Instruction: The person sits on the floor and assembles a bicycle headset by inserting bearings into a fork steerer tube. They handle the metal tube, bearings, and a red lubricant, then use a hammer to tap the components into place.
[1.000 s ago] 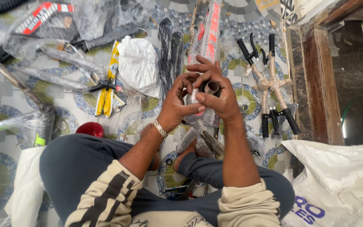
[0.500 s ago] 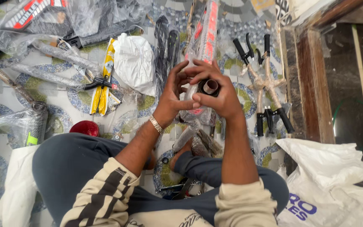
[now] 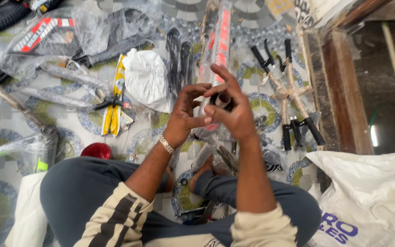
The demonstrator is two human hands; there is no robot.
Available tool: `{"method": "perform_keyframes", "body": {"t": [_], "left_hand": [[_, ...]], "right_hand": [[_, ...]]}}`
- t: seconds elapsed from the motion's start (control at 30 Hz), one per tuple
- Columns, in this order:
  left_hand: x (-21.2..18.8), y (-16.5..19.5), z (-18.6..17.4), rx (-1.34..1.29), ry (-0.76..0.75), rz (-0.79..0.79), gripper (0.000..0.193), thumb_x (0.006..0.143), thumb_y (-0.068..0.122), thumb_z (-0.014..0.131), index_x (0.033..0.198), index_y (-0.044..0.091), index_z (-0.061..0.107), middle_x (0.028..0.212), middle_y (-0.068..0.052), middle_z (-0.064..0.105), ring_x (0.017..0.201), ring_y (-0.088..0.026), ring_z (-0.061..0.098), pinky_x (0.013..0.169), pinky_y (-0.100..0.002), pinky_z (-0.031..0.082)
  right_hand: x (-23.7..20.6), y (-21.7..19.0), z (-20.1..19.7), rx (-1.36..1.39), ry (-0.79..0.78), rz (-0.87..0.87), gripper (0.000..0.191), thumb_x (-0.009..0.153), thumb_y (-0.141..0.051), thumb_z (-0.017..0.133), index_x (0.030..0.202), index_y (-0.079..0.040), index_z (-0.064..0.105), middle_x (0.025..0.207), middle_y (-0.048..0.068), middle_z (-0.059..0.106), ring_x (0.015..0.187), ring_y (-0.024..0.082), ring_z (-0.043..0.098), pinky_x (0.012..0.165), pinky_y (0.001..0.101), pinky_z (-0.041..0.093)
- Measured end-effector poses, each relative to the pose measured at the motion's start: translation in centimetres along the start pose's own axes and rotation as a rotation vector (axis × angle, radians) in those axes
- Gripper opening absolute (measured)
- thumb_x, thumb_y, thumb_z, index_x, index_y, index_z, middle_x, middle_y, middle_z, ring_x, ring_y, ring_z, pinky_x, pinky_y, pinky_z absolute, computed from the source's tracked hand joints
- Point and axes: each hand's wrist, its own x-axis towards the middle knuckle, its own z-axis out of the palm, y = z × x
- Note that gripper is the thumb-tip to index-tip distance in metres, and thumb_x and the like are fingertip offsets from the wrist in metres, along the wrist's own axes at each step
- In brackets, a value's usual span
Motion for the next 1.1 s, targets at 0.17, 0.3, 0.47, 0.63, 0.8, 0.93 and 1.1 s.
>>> {"method": "perform_keyframes", "body": {"t": [0.17, 0.3, 0.47, 0.63, 0.8, 0.93, 1.1], "left_hand": [[-0.3, -0.2, 0.0, -0.064, -0.002, -0.079, 0.057, 0.083, 0.012, 0.088, 0.128, 0.014, 0.052, 0.148, -0.006, 0.056, 0.134, -0.022, 0.054, 0.116, -0.042, 0.043], [0.0, -0.1, -0.1, -0.108, -0.008, -0.099, 0.063, 0.079, 0.015, 0.089, 0.128, 0.014, 0.050, 0.143, -0.005, 0.058, 0.133, -0.020, 0.052, 0.115, -0.039, 0.038], [0.3, -0.1, -0.4, -0.027, -0.008, -0.090, 0.061, 0.077, 0.017, 0.088, 0.126, 0.014, 0.052, 0.140, -0.004, 0.060, 0.131, -0.020, 0.055, 0.111, -0.038, 0.041], [-0.2, -0.4, -0.6, -0.068, 0.006, -0.074, 0.064, 0.079, 0.010, 0.091, 0.131, 0.011, 0.054, 0.130, -0.004, 0.055, 0.129, -0.020, 0.051, 0.114, -0.037, 0.038], [-0.1, -0.2, -0.4, -0.100, -0.016, -0.101, 0.061, 0.078, 0.013, 0.089, 0.128, 0.013, 0.053, 0.145, -0.007, 0.061, 0.130, -0.020, 0.056, 0.112, -0.038, 0.041], [0.2, 0.2, 0.0, -0.099, -0.010, -0.116, 0.063, 0.076, 0.011, 0.090, 0.127, 0.012, 0.053, 0.144, -0.007, 0.059, 0.131, -0.022, 0.055, 0.114, -0.040, 0.042], [0.1, 0.3, 0.0, -0.061, 0.116, -0.175, 0.093, 0.068, 0.023, 0.090, 0.146, 0.015, 0.041, 0.144, -0.008, 0.049, 0.134, -0.022, 0.050, 0.114, -0.041, 0.041]], "right_hand": [[0.5, 1.8, 1.0, -0.122, 0.115, -0.160, 0.017, 0.092, -0.019, 0.072, 0.097, -0.005, 0.065, 0.154, 0.016, 0.056, 0.162, 0.033, 0.030, 0.130, 0.0515, 0.025], [-1.7, 1.5, 5.3, -0.457, 0.664, -0.052, 0.022, 0.097, -0.022, 0.076, 0.104, -0.004, 0.065, 0.151, 0.014, 0.062, 0.156, 0.031, 0.041, 0.134, 0.0528, 0.031], [-0.8, -0.1, 1.7, -0.112, 0.234, 0.048, 0.037, 0.086, -0.027, 0.079, 0.113, -0.007, 0.065, 0.151, 0.014, 0.055, 0.151, 0.036, 0.039, 0.123, 0.0524, 0.032], [0.9, 0.2, -1.2, -0.156, -0.104, -0.102, 0.025, 0.084, -0.020, 0.078, 0.099, -0.006, 0.065, 0.147, 0.017, 0.061, 0.159, 0.039, 0.034, 0.130, 0.0530, 0.011], [-1.4, 0.8, 5.8, -0.212, 0.685, -0.052, 0.024, 0.093, -0.024, 0.077, 0.103, -0.010, 0.061, 0.147, 0.012, 0.053, 0.151, 0.039, 0.047, 0.124, 0.0528, 0.042], [-1.3, -0.7, 3.9, -0.267, 0.431, 0.022, 0.025, 0.089, -0.019, 0.077, 0.102, -0.005, 0.062, 0.148, 0.016, 0.053, 0.156, 0.040, 0.031, 0.123, 0.0534, 0.030], [1.0, 0.2, -1.4, -0.187, -0.176, -0.123, 0.018, 0.084, -0.013, 0.074, 0.096, -0.002, 0.067, 0.155, 0.019, 0.053, 0.160, 0.039, 0.029, 0.130, 0.0518, 0.016]]}}
